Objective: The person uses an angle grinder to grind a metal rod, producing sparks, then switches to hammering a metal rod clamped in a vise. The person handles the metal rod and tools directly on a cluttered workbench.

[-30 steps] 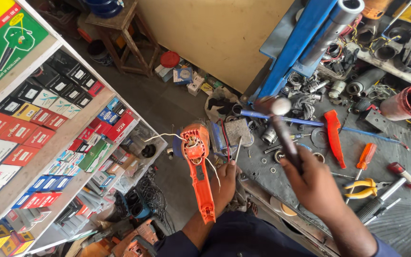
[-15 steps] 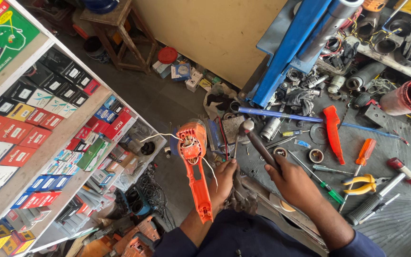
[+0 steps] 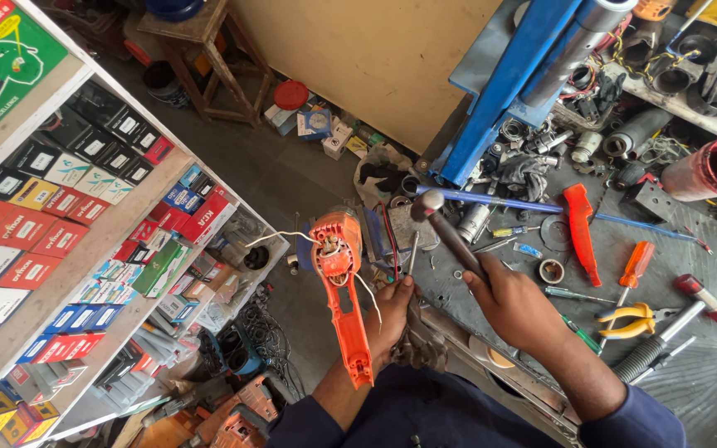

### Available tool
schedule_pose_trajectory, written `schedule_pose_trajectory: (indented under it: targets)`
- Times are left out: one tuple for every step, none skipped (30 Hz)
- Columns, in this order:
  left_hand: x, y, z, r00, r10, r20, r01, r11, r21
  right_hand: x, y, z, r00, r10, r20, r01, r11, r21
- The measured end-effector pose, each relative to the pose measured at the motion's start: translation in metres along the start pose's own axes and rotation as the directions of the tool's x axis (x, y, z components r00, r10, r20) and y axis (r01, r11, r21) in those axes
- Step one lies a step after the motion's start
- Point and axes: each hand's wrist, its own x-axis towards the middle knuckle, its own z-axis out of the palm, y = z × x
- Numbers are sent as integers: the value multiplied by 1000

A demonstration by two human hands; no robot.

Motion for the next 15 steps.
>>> schedule_pose_trajectory:
  targets:
    - [-1, 1, 1, 999, -35, 12, 35, 998, -59, -1, 1, 1, 1000, -12, -25, 13, 1000, 13]
    - [-1, 1, 1, 999, -41, 3, 42, 998, -41, -1, 2, 3, 1000, -6, 16, 6, 1000, -20]
    - [-1, 2, 1, 999, -49, -5, 49, 999, -22, -1, 2, 4, 998, 4, 56, -1, 999, -52]
    - [-1, 1, 0, 998, -59, -11, 59, 998, 1, 1, 1, 5, 995, 18, 95, -11, 997, -81]
    - [-1, 1, 0, 1000, -12, -16, 12, 999, 37, 2, -1, 5, 995, 18, 95, -9, 995, -95]
    - [1, 0, 0, 999, 38, -16, -37, 997, 71, 5, -3, 2, 996, 20, 91, -9, 994, -111]
    - [2, -2, 0, 996, 86, -16, -84, 991, 101, 6, -6, -4, 995, 21, 93, -9, 991, -130]
    - [2, -4, 0, 997, 67, -31, -62, 991, 122, 6, -10, -12, 998, -1, 65, 9, 993, -121]
    - [3, -6, -1, 998, 47, -45, -40, 988, 146, 4, -14, -23, 999, -22, 35, 26, 994, -111]
    - [4, -6, -1, 997, 35, -62, -24, 984, 175, 3, -18, -35, 999, -50, 0, 50, 994, -96]
    - [5, -6, -1, 997, 55, -47, -48, 988, 150, -3, -22, -47, 998, -27, -57, 25, 999, -43]
    - [5, -5, -1, 997, 72, -34, -67, 990, 121, -12, -23, -60, 994, -1, -106, 2, 1000, 9]
    - [5, -6, -1, 996, 83, -20, -81, 993, 89, -20, -24, -68, 964, -75, -256, 86, 996, 34]
    - [5, -6, -1, 999, 48, -16, -46, 996, 78, -28, -23, -71, 905, -138, -402, 171, 984, 46]
    - [5, -5, -1, 1000, 16, -13, -15, 998, 68, -31, -21, -68, 863, -126, -490, 240, 955, 177]
